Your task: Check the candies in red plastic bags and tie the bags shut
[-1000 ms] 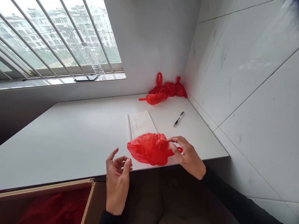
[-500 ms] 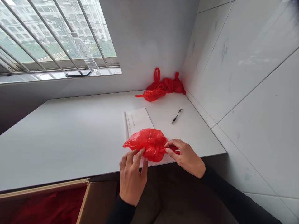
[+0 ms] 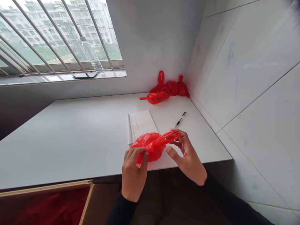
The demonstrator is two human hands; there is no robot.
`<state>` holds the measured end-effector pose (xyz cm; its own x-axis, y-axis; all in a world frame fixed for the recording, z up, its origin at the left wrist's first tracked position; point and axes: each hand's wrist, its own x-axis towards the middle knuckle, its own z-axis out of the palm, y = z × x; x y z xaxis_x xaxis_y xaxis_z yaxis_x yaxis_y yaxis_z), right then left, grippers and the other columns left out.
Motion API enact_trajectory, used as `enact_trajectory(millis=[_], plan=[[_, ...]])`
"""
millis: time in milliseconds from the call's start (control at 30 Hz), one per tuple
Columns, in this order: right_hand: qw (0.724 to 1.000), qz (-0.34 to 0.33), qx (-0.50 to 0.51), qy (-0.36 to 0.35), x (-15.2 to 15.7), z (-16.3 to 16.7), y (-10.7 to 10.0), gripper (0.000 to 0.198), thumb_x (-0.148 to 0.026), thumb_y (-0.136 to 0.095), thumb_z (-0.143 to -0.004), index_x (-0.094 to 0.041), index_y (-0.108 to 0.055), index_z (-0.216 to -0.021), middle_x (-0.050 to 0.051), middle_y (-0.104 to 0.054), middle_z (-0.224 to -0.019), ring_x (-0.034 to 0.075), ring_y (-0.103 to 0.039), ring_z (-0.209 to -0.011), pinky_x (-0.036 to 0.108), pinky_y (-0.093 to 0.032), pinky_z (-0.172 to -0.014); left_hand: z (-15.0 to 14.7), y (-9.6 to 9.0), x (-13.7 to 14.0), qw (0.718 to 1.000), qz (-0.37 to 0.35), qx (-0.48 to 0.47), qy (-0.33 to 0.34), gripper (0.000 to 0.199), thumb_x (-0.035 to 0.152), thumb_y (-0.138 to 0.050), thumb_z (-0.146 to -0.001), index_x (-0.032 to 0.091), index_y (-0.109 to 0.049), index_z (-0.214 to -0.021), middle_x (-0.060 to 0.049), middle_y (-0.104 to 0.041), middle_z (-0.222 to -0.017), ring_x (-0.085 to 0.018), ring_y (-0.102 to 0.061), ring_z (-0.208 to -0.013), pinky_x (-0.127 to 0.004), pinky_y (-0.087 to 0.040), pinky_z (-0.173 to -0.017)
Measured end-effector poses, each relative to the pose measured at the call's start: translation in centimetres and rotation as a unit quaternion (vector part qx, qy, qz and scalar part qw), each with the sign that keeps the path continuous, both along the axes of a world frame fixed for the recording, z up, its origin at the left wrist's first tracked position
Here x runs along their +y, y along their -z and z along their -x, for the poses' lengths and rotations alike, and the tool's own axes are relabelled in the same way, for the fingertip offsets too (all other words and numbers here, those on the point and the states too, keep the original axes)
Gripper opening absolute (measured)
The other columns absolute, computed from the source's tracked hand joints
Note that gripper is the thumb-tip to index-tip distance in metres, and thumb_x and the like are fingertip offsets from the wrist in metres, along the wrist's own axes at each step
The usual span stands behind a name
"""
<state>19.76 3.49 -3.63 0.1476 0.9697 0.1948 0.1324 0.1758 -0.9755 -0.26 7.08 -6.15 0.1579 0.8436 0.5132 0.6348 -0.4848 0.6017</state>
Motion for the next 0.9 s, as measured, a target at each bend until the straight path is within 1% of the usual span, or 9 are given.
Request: enact_trajectory(millis=[100,267,400,533,633,700,767,833,900], plan=[[0.994,-0.008,-0.061,0.086,-0.6,1.6,1.5,0.047,-0.041,-0.064,-0.096,-0.034,-0.044,-0.138,0.004,-0.059,-0.121,0.023,-0.06,-0.113,0.049,-0.05,-0.107,-0.2,-0.6,-0.3,0.997,0.047,-0.052,-0.022,0.01,0.033,-0.06,-0.099,0.026,-0.067,-0.099,-0.001,-0.07,-0.095,-0.02,-0.064,-0.091,-0.031,-0.051,-0.077],[0.989,-0.02,-0.137,0.052,-0.7,3.4,2.0,0.069,-0.033,-0.065,-0.093,-0.035,-0.03,-0.152,0.003,-0.063,-0.11,0.025,-0.062,-0.108,0.049,-0.052,-0.101,-0.8,-1.5,-1.1,0.988,0.108,-0.11,-0.027,0.019,0.043,-0.062,-0.096,0.026,-0.068,-0.089,0.0,-0.069,-0.088,-0.019,-0.063,-0.081,-0.03,-0.049,-0.071],[0.988,-0.023,-0.146,0.049,0.2,2.1,1.6,0.051,-0.025,-0.055,-0.096,-0.032,-0.042,-0.145,-0.001,-0.06,-0.092,0.021,-0.061,-0.092,0.044,-0.051,-0.098,0.4,-1.9,-0.8,0.976,0.141,-0.154,-0.064,0.024,0.047,-0.066,-0.092,0.024,-0.07,-0.09,-0.001,-0.07,-0.088,-0.02,-0.064,-0.084,-0.031,-0.049,-0.077],[0.99,-0.001,-0.12,0.077,0.9,-0.5,1.4,0.028,-0.028,-0.057,-0.096,-0.029,-0.06,-0.123,0.0,-0.059,-0.091,0.02,-0.058,-0.089,0.038,-0.051,-0.092,3.3,-1.2,0.9,0.951,0.171,-0.223,-0.125,0.033,0.053,-0.065,-0.092,0.021,-0.071,-0.096,-0.003,-0.072,-0.09,-0.019,-0.065,-0.082,-0.03,-0.05,-0.073],[0.991,0.013,-0.106,0.08,1.1,-1.1,1.3,0.02,-0.032,-0.056,-0.097,-0.028,-0.065,-0.115,0.001,-0.06,-0.092,0.02,-0.058,-0.09,0.039,-0.049,-0.093,4.7,-0.6,1.7,0.94,0.181,-0.256,-0.138,0.039,0.055,-0.062,-0.092,0.017,-0.071,-0.1,-0.006,-0.073,-0.089,-0.02,-0.066,-0.08,-0.031,-0.052,-0.07],[0.99,0.014,-0.122,0.066,1.0,-0.8,1.1,0.02,-0.035,-0.056,-0.098,-0.03,-0.066,-0.115,0.001,-0.06,-0.094,0.02,-0.057,-0.091,0.039,-0.048,-0.093,4.7,-0.7,1.5,0.941,0.169,-0.26,-0.137,0.041,0.053,-0.06,-0.094,0.019,-0.069,-0.114,-0.008,-0.074,-0.101,-0.023,-0.068,-0.091,-0.033,-0.054,-0.076],[0.988,0.016,-0.148,0.043,1.0,-0.2,0.9,0.021,-0.039,-0.059,-0.098,-0.032,-0.066,-0.116,0.001,-0.059,-0.095,0.021,-0.055,-0.091,0.038,-0.047,-0.09,4.0,-1.3,0.8,0.95,0.132,-0.251,-0.131,0.046,0.048,-0.06,-0.094,0.026,-0.06,-0.134,-0.009,-0.067,-0.128,-0.026,-0.064,-0.115,-0.039,-0.053,-0.093],[0.986,0.018,-0.164,0.02,1.0,0.4,0.8,0.018,-0.042,-0.061,-0.097,-0.033,-0.068,-0.111,0.0,-0.059,-0.094,0.021,-0.054,-0.091,0.037,-0.046,-0.088,3.2,-1.9,0.1,0.978,0.051,-0.168,-0.117,0.056,0.041,-0.065,-0.091,0.032,-0.052,-0.145,-0.008,-0.053,-0.148,-0.029,-0.05,-0.135,-0.045,-0.044,-0.11],[0.986,0.014,-0.164,0.007,1.1,0.7,0.7,0.015,-0.041,-0.059,-0.099,-0.031,-0.069,-0.101,0.0,-0.06,-0.093,0.021,-0.055,-0.09,0.036,-0.046,-0.084,2.5,-2.3,-0.1,0.995,-0.028,-0.043,-0.082,0.05,0.033,-0.069,-0.088,0.032,-0.063,-0.137,-0.007,-0.054,-0.148,-0.032,-0.044,-0.14,-0.05,-0.035,-0.116]])
